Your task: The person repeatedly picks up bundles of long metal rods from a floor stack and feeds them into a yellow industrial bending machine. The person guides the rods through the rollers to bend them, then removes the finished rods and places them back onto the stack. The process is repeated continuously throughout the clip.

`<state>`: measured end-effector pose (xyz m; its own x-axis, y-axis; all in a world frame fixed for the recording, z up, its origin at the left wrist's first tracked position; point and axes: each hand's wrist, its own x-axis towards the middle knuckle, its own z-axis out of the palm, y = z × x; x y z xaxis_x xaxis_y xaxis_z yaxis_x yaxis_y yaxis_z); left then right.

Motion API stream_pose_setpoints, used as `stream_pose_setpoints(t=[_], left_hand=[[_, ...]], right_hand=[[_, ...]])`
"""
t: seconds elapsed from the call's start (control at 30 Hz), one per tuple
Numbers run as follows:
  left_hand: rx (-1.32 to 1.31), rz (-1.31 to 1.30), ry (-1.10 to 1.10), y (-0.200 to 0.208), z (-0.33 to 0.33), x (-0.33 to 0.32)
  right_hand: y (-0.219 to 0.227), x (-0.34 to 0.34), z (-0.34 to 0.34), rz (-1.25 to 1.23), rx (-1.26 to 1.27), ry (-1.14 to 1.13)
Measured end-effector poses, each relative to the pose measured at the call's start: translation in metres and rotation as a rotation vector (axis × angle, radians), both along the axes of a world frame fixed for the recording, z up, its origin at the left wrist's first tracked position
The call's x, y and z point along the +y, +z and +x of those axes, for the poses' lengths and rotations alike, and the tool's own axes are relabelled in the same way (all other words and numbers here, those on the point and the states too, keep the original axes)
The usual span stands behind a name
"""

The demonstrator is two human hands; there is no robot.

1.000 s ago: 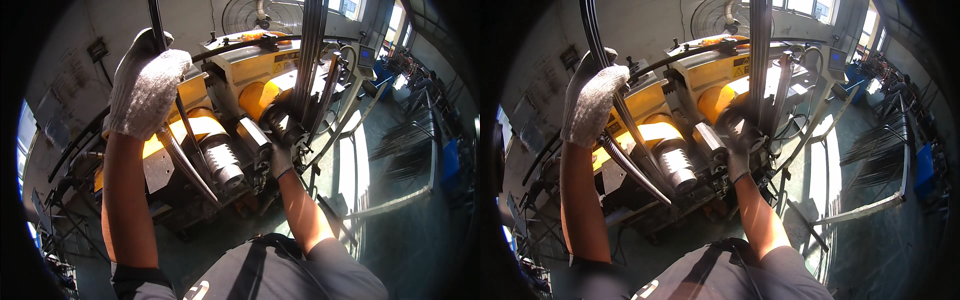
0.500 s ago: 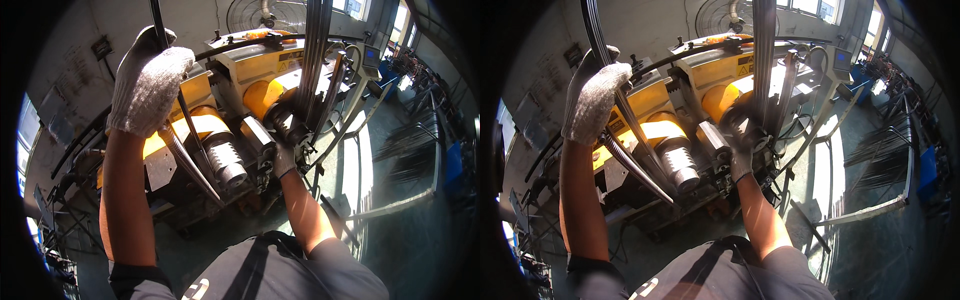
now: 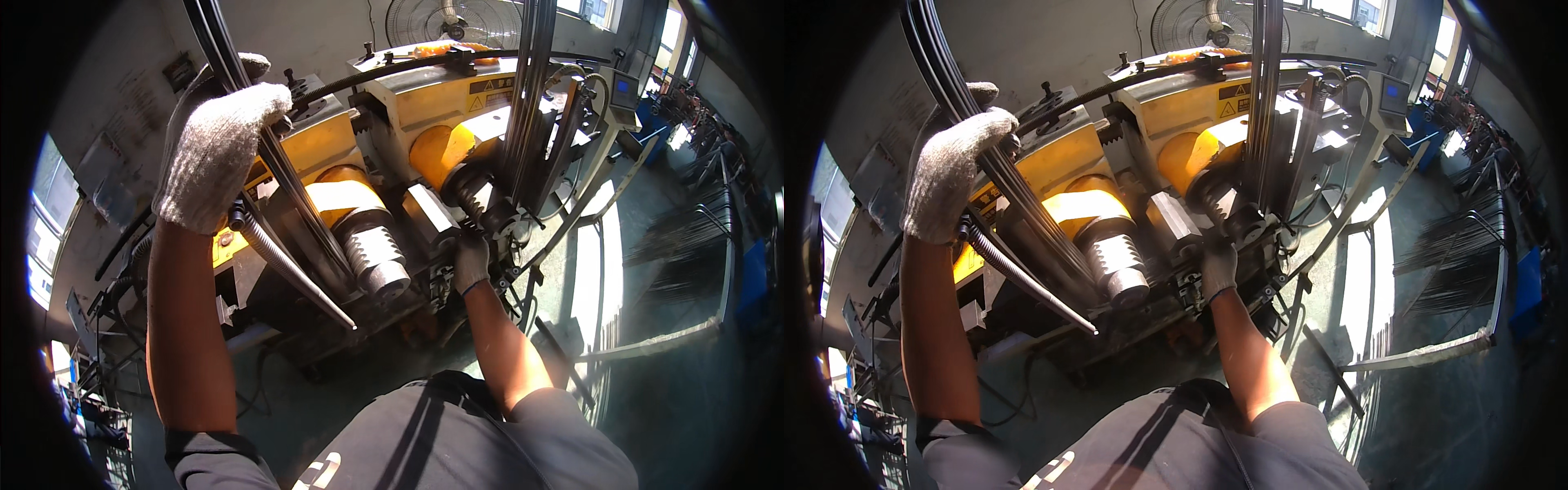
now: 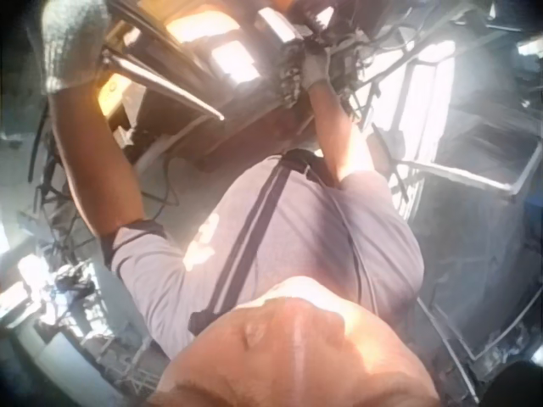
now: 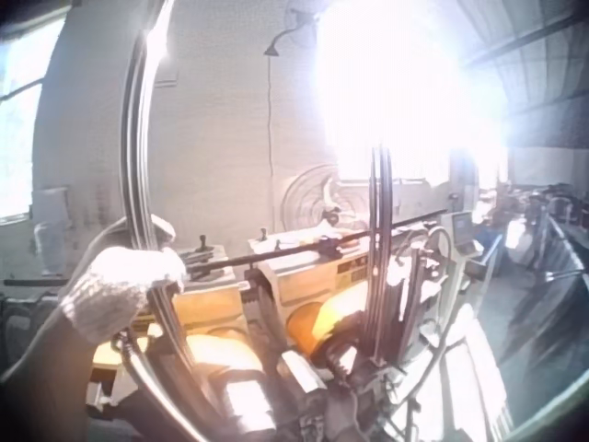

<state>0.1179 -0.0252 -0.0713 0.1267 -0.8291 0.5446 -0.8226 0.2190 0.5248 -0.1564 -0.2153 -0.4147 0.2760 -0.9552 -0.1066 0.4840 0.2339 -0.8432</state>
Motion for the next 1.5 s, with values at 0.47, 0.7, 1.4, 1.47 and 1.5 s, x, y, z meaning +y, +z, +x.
stream_pose_setpoints(t=[0.47,0.7,1.4,1.47,1.5], left_hand=[[0.053,0.094,-0.036,0.012,-0.002,0.023],[0.055,0.106,0.016,0.016,-0.013,0.028],[0.066,0.194,0.05,0.018,-0.019,0.037],[0.049,0.179,0.085,0.024,-0.026,0.044],[0.042,0.167,0.104,0.025,-0.032,0.052]], right_hand=[[-0.083,-0.04,0.004,-0.255,0.181,-0.041],[-0.066,-0.029,0.008,-0.158,0.103,-0.019],[-0.042,-0.021,-0.004,0.019,-0.027,0.142],[-0.044,-0.021,0.001,0.044,-0.072,0.129],[-0.043,-0.021,0.004,0.053,-0.1,0.118]])
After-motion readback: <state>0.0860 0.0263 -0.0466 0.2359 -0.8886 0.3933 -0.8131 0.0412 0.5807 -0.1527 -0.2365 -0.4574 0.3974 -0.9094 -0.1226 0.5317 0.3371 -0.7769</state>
